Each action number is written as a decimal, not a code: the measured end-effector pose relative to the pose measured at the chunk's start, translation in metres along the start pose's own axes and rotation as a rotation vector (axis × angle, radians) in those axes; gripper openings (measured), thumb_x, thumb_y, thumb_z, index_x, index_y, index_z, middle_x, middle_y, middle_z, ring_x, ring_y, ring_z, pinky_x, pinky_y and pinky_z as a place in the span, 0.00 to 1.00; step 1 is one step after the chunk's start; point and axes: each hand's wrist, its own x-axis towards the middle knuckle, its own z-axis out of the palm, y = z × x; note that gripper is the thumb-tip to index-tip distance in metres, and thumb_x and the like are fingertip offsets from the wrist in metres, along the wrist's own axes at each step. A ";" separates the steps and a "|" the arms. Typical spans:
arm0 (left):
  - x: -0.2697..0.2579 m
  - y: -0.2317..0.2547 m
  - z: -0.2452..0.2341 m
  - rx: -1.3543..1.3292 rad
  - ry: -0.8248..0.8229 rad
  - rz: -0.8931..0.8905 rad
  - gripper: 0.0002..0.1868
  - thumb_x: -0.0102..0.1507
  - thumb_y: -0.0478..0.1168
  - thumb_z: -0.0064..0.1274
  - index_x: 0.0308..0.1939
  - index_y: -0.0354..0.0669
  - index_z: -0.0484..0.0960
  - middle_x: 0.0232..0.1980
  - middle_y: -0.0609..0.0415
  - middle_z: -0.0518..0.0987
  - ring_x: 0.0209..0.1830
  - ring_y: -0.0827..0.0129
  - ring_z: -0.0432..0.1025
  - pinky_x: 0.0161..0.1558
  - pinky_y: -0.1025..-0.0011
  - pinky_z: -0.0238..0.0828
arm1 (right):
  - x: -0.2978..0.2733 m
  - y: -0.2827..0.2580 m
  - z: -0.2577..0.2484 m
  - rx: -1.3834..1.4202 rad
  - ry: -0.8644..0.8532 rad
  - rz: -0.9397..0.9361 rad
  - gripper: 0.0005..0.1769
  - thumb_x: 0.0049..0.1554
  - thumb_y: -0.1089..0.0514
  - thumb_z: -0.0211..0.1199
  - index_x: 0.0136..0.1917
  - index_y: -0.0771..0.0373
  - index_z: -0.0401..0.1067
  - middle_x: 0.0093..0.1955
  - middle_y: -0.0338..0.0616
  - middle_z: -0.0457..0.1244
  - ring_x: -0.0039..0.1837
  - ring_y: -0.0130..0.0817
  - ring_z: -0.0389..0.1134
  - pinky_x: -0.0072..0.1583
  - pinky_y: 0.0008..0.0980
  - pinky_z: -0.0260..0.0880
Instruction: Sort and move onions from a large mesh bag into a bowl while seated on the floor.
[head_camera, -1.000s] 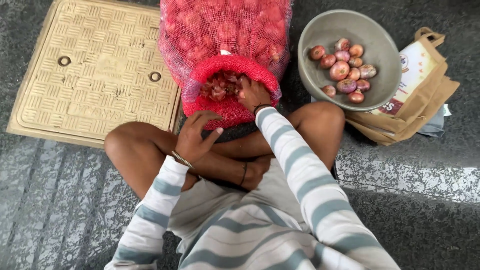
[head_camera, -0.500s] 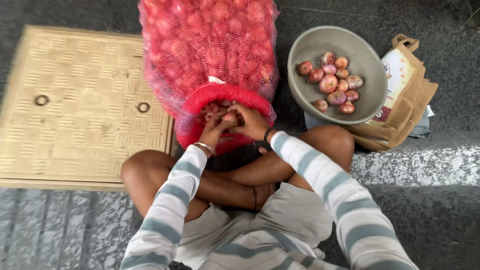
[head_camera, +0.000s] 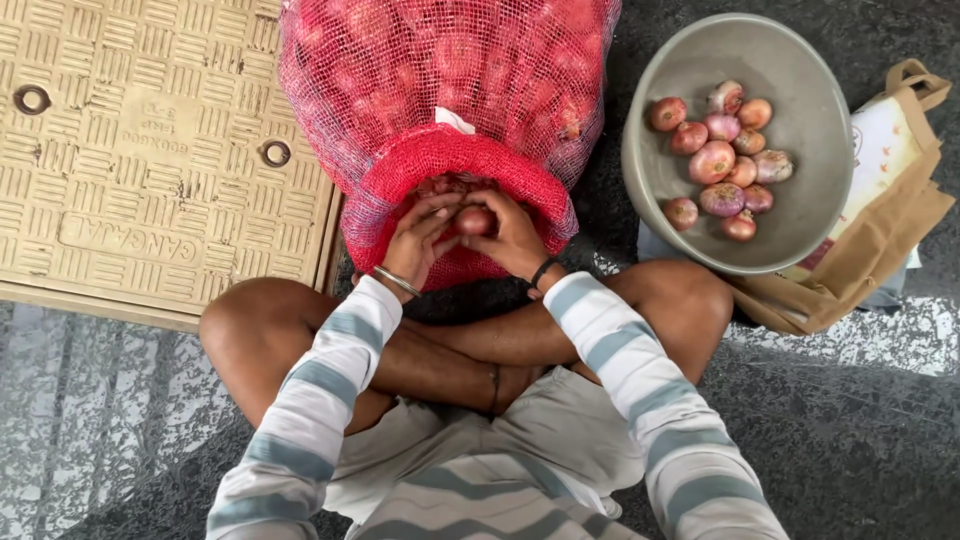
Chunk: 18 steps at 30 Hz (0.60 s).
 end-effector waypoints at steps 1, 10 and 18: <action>0.001 -0.002 -0.003 0.001 0.002 -0.002 0.19 0.70 0.39 0.48 0.64 0.40 0.74 0.66 0.51 0.76 0.63 0.65 0.75 0.60 0.62 0.76 | 0.001 0.000 0.000 0.003 0.000 0.002 0.32 0.50 0.63 0.77 0.65 0.60 0.68 0.62 0.47 0.65 0.64 0.38 0.70 0.65 0.38 0.72; -0.004 -0.015 0.012 0.565 -0.066 0.317 0.33 0.62 0.34 0.64 0.70 0.40 0.67 0.63 0.44 0.76 0.63 0.62 0.72 0.62 0.65 0.73 | -0.006 -0.029 -0.003 0.056 0.106 -0.153 0.32 0.51 0.62 0.76 0.65 0.63 0.64 0.66 0.50 0.64 0.67 0.44 0.68 0.66 0.40 0.70; -0.006 -0.017 0.023 -0.069 -0.034 -0.093 0.35 0.69 0.60 0.36 0.75 0.46 0.62 0.69 0.50 0.70 0.66 0.63 0.68 0.62 0.55 0.72 | -0.022 -0.002 0.032 -0.327 0.308 -0.126 0.31 0.50 0.59 0.78 0.63 0.60 0.67 0.62 0.50 0.67 0.64 0.46 0.68 0.65 0.44 0.70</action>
